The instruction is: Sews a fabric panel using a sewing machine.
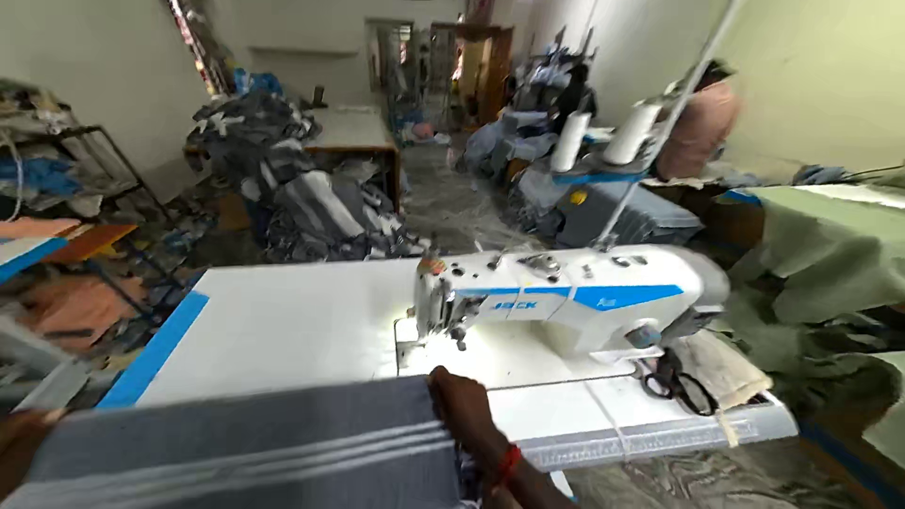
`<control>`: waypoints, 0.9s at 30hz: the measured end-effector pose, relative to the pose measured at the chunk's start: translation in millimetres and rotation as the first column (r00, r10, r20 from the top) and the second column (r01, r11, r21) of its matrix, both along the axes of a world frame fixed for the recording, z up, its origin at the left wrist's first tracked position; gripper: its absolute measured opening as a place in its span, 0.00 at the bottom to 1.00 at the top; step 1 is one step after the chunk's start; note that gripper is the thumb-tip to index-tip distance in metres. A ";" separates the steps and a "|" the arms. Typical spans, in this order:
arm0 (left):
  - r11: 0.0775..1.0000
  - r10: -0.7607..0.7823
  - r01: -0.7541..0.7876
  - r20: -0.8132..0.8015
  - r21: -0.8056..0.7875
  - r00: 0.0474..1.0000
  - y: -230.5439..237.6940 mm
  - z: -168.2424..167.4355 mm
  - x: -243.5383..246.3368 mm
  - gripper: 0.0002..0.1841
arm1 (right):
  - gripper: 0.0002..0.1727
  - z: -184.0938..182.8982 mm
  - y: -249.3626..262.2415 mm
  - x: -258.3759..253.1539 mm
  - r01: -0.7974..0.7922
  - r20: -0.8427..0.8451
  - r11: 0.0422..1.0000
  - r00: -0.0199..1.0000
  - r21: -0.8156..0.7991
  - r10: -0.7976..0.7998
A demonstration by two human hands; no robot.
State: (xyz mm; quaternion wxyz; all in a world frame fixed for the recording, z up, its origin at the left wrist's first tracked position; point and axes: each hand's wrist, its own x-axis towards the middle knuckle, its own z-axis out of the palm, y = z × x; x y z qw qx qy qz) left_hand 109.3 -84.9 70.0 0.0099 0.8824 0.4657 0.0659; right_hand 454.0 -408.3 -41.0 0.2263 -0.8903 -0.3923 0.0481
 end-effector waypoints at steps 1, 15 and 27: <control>0.992 -0.104 0.094 0.112 0.086 0.988 58.0 -51.7 -12.8 0.21 | 0.21 -6.3 8.3 2.8 0.015 0.008 0.997 1.000 -0.079 -0.014; 0.554 -0.794 0.832 0.314 0.023 0.520 -176.6 -157.0 244.7 0.33 | 0.18 -33.1 -9.3 46.0 0.110 0.325 0.989 0.936 0.094 -0.135; 0.557 -0.794 0.830 0.298 0.009 0.530 -161.4 -153.1 264.5 0.39 | 0.26 -45.7 -23.7 39.1 -0.078 0.285 0.996 0.957 0.049 0.060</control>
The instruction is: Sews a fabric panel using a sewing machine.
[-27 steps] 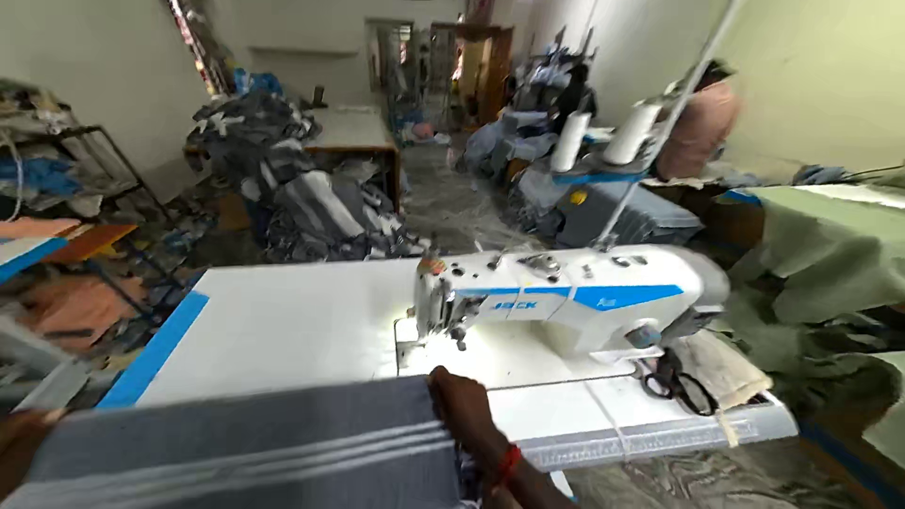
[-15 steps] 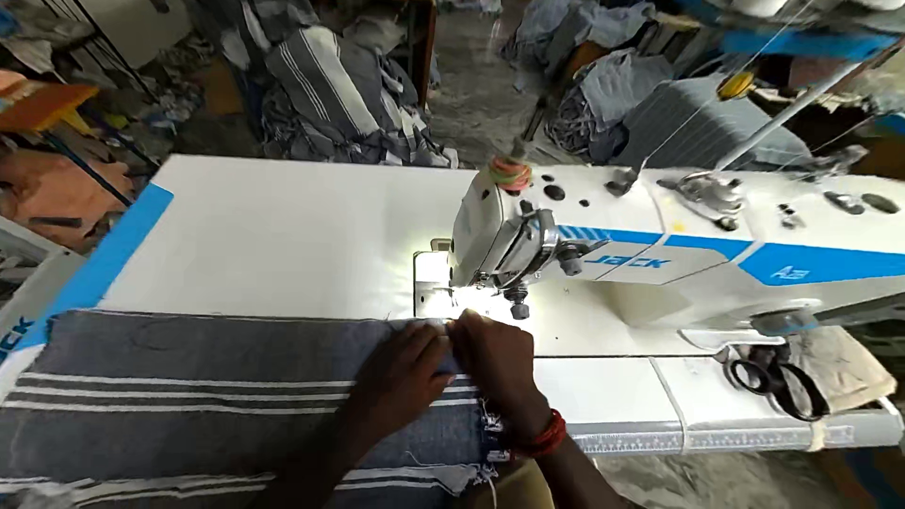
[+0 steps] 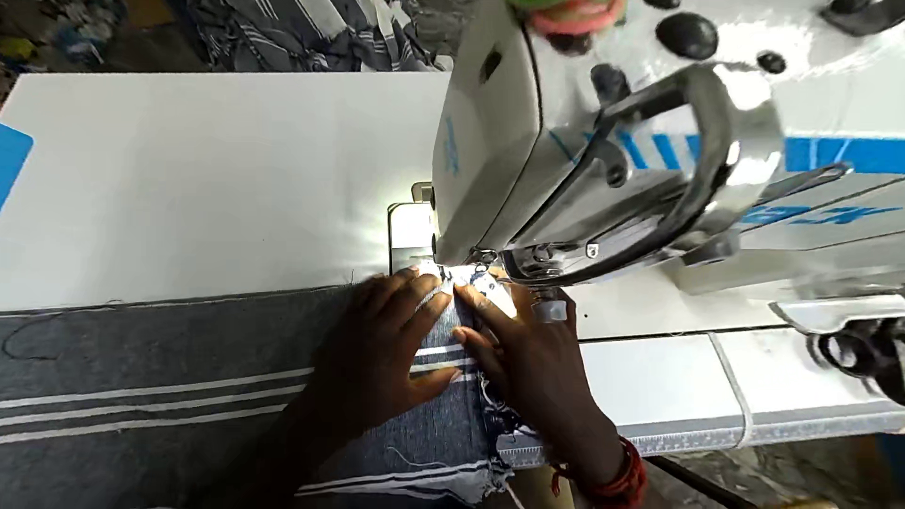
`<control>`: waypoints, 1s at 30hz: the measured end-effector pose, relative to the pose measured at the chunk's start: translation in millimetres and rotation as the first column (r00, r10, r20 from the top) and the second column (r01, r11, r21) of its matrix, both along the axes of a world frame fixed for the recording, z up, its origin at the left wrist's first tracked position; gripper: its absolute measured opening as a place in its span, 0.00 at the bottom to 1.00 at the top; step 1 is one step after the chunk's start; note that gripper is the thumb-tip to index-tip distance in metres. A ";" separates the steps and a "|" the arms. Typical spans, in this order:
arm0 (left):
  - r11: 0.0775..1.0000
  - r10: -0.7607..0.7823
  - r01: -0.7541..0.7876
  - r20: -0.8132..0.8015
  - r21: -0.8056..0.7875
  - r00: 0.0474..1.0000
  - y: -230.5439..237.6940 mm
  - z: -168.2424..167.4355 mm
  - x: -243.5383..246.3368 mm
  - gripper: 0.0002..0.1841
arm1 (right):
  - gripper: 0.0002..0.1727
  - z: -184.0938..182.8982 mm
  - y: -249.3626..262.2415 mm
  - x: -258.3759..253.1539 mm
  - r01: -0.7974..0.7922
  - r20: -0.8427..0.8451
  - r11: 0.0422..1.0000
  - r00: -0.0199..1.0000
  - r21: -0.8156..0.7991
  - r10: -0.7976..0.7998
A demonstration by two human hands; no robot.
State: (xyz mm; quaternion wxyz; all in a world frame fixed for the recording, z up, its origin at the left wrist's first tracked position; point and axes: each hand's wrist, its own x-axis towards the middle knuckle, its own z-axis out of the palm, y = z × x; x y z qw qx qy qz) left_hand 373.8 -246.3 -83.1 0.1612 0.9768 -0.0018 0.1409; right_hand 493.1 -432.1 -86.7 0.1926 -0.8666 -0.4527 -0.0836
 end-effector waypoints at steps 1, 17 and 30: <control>1.000 -0.005 0.005 0.000 0.000 1.000 1.8 0.3 2.3 0.39 | 0.26 -0.5 1.4 1.3 0.016 -0.006 1.000 1.000 -0.010 -0.016; 0.999 -0.029 0.029 -0.035 0.025 0.999 3.2 0.2 3.7 0.30 | 0.23 21.0 -196.0 74.6 0.404 0.083 0.896 0.902 0.184 -0.423; 0.789 0.609 -0.575 -0.154 0.215 0.778 53.9 30.6 -135.8 0.43 | 0.22 18.3 -33.1 -79.2 0.252 -0.168 0.962 0.958 0.107 -0.232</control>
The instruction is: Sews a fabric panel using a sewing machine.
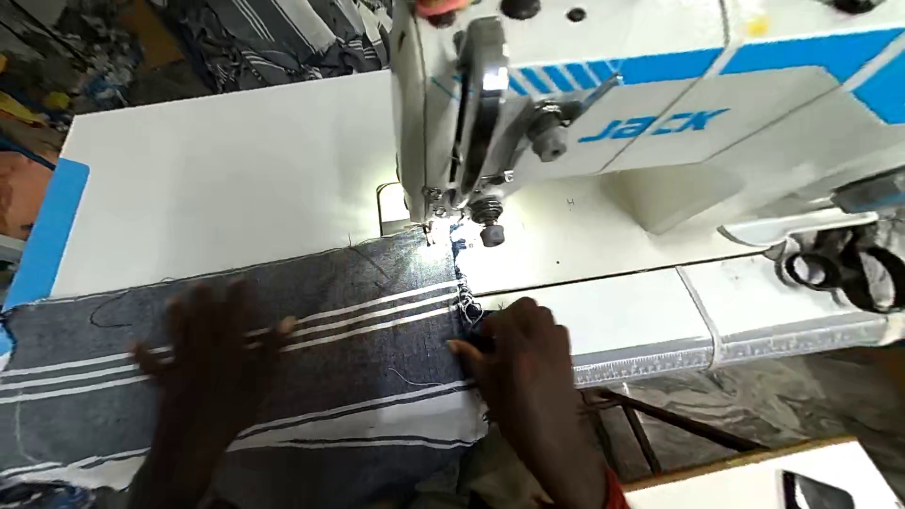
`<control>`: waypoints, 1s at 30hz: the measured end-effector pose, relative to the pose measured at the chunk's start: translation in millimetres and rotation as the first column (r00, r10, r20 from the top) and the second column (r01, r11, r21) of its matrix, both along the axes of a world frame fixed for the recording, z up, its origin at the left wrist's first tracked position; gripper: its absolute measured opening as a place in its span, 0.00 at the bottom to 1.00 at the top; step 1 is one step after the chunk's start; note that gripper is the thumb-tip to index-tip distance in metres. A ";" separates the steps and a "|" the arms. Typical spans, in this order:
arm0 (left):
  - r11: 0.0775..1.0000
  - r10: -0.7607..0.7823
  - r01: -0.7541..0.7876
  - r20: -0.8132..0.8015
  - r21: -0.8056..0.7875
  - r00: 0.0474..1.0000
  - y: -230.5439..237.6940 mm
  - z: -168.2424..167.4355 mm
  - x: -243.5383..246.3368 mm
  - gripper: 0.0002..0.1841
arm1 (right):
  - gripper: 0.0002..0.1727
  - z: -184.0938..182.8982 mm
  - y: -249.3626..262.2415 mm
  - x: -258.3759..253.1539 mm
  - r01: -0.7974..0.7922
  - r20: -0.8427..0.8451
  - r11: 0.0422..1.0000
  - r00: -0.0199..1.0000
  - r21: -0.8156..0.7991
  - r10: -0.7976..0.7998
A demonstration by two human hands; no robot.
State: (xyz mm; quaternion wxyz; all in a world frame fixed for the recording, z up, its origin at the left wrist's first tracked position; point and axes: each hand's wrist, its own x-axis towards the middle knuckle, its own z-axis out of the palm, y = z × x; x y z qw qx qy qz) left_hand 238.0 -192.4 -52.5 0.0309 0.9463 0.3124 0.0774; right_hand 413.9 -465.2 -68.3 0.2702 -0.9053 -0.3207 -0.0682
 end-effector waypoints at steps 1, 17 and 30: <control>0.997 0.076 -0.076 -0.017 -0.002 0.997 16.0 -0.6 -19.6 0.45 | 0.18 -5.5 4.5 -9.7 0.004 0.032 1.000 0.999 0.014 -0.005; 0.989 0.105 -0.092 0.109 -0.116 0.989 61.0 -28.1 -63.9 0.47 | 0.11 0.4 -11.9 -5.8 -0.050 0.178 0.999 0.983 -0.022 0.053; 0.988 0.134 -0.128 0.067 -0.087 0.989 97.9 -38.2 -91.0 0.51 | 0.15 -21.8 1.5 28.6 -0.391 0.247 0.920 0.891 -0.009 0.381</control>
